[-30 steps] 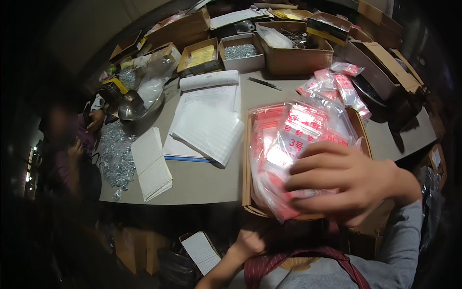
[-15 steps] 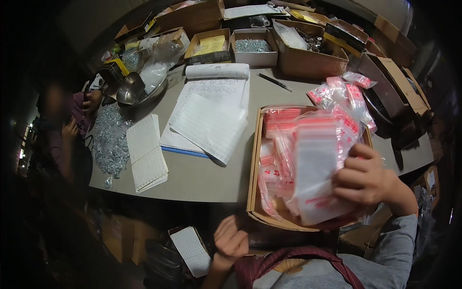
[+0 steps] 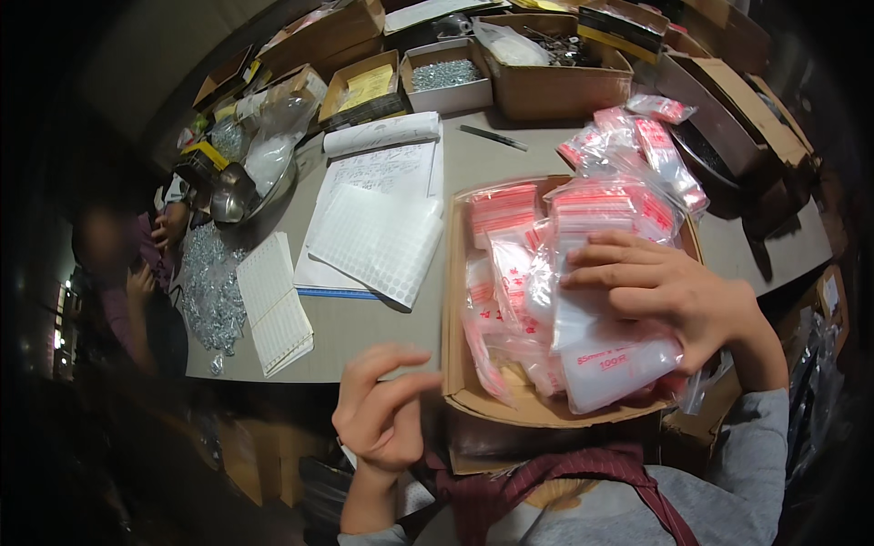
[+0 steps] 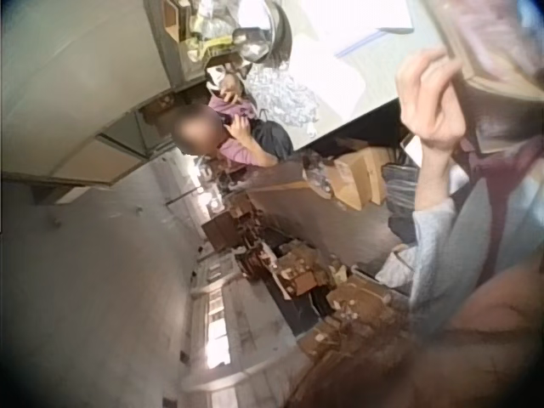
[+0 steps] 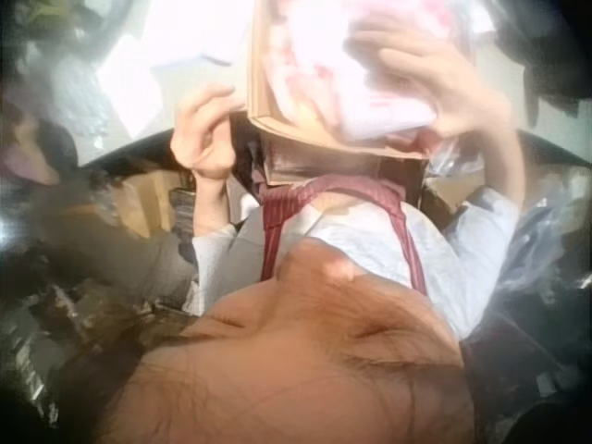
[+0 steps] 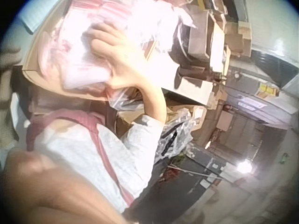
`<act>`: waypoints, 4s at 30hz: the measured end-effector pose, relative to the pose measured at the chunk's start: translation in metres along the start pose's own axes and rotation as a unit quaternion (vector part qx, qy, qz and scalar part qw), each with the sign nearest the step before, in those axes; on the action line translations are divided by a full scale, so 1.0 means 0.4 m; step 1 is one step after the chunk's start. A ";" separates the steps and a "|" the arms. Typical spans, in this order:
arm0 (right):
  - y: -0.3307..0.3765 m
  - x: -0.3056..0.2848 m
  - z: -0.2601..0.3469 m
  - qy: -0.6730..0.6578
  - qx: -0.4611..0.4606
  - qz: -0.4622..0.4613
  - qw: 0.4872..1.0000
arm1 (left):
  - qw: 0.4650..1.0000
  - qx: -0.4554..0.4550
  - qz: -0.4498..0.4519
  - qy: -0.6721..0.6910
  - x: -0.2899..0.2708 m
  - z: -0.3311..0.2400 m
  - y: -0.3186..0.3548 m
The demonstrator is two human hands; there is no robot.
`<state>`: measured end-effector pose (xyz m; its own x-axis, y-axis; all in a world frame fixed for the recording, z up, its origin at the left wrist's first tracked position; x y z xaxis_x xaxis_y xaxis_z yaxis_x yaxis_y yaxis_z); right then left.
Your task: The person packs small items into plastic bags and places them into a cardboard box. They then write on a piece of paper with a marker.
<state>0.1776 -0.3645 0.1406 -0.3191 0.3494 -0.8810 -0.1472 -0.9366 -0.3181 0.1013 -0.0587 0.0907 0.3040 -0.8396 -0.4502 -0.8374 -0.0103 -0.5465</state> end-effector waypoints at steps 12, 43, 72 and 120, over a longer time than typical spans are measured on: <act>0.060 0.003 -0.013 -0.089 -0.014 -0.099 0.991 | 0.901 0.120 0.339 -0.245 0.116 -0.063 -0.171; 0.229 0.039 -0.174 -0.682 -0.009 -0.535 0.498 | 0.970 -0.090 0.223 -0.017 0.167 0.016 -0.290; 0.250 0.035 -0.168 -0.550 0.118 -0.584 0.585 | 0.895 0.094 0.386 -0.205 0.238 0.032 -0.346; -0.088 0.145 0.055 0.101 0.043 -0.022 0.994 | 0.966 0.142 0.216 -0.023 0.115 -0.126 -0.246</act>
<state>0.1437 -0.3108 0.1081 -0.1168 0.3693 -0.9219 -0.2396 -0.9114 -0.3347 0.1748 -0.1238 0.1593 -0.0195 -0.7072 -0.7068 -0.7342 0.4900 -0.4700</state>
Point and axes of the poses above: each hand's wrist, its own y-axis away from the middle knuckle, its own x-axis out of the palm, z = x × y, the point moved 3 cm from there along -y, towards the middle knuckle, and after that the axes turned 13 degrees about -x, right-handed, at the moved point
